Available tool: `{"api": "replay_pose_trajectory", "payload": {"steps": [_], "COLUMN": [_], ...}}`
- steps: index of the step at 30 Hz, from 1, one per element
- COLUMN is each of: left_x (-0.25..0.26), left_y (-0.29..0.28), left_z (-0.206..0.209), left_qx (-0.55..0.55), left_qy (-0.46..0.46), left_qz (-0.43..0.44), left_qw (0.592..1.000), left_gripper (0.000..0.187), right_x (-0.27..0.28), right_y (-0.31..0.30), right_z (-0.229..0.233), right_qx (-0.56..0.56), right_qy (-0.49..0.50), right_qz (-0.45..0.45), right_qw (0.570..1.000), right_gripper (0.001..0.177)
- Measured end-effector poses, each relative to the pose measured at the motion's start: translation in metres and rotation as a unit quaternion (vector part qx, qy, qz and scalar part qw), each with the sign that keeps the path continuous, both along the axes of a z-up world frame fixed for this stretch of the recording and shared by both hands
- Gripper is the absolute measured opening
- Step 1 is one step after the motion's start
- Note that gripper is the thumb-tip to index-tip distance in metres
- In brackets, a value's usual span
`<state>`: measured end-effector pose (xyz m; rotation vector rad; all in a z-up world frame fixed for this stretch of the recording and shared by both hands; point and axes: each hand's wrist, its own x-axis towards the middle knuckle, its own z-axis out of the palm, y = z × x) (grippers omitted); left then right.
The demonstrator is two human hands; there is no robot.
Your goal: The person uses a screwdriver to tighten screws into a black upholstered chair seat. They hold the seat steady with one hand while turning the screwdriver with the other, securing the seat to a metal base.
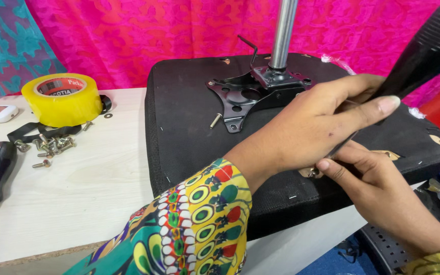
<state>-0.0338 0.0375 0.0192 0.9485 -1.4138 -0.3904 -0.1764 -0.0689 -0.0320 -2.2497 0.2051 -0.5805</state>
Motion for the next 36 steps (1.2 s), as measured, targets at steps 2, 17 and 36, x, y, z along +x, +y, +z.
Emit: {"api": "replay_pose_trajectory", "payload": {"steps": [2,17,36], "left_x": [0.004,0.001,0.036], "left_y": [0.004,0.026,-0.003], "left_z": [-0.002,0.005,-0.009], "left_qx": [-0.017,0.045,0.054], "left_qy": [-0.029,-0.044,0.102], "left_qz": [0.042,0.072,-0.045], "left_qw": [0.999,0.995,0.992], "left_gripper": [0.083,0.055,0.042], "right_x": [-0.001,-0.008,0.004], "right_y": [0.0,-0.029,0.002], "right_z": [-0.002,-0.032,-0.002], "right_qx": [-0.03,-0.055,0.099], "right_qy": [-0.01,0.057,0.025], "right_qz": [0.016,-0.046,-0.107], "right_qw": [0.999,0.996,0.989], "right_gripper": [0.024,0.022,0.025]}}
